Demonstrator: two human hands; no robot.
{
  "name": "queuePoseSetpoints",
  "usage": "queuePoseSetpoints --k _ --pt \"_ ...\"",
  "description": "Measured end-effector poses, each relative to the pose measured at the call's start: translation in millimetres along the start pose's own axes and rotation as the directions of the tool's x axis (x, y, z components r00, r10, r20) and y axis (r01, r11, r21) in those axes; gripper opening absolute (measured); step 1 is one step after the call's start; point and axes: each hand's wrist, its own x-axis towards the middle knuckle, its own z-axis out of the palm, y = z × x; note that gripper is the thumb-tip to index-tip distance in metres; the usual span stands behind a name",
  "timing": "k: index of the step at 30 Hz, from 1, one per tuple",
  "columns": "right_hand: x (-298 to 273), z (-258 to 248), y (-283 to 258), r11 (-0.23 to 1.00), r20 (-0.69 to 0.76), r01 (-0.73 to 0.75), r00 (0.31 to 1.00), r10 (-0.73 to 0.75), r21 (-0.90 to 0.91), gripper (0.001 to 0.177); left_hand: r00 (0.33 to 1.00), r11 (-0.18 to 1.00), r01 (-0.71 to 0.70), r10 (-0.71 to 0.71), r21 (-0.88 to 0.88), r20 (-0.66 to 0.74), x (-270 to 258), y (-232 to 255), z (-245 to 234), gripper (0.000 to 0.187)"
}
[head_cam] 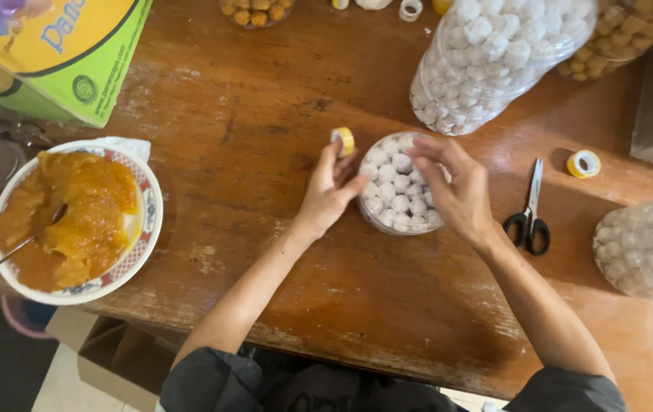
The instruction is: Sealing plastic containers of pastries with yellow adhesive tape and scissors
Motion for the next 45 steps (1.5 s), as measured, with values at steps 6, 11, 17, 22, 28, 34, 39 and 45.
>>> queuePoseSetpoints --k 6,11,17,22,28,34,39,45 --pt "2 -16 -11 0.89 0.065 0.248 0.968 -0.242 -0.382 0.027 0.995 0.989 -0.083 0.088 0.121 -0.037 2 -2 -11 0.085" --pt "13 7 -8 0.774 0.219 0.42 0.907 -0.359 -0.473 0.044 0.997 0.995 -0.066 0.068 0.068 -0.022 -2 -11 0 0.091" --pt "35 31 32 0.59 0.266 0.438 0.895 -0.358 -0.678 0.047 0.999 0.999 0.033 -0.034 0.038 0.022 -4 6 3 0.099" --pt "36 -11 60 0.11 0.285 0.434 0.74 -0.609 -0.894 0.023 0.997 0.997 0.076 -0.076 0.023 0.02 -6 5 -3 0.103" --pt "-39 -41 32 0.811 -0.033 0.042 0.997 -0.076 -0.584 0.039 0.993 0.995 0.097 -0.099 0.034 0.064 -10 7 -5 0.099" --pt "-63 -30 18 0.941 -0.035 -0.322 0.947 0.32 -0.099 0.055 0.994 0.993 0.089 -0.093 0.072 0.056 -18 9 3 0.092" --pt "-41 -44 44 0.972 -0.045 -0.13 0.991 0.124 -0.197 0.044 0.995 0.998 -0.011 0.006 0.061 0.096 -27 14 -2 0.083" --pt "-31 -33 -17 0.949 -0.183 0.005 0.981 -0.065 -0.315 0.028 0.915 0.749 -0.384 0.386 0.54 0.114 -29 56 6 0.022"
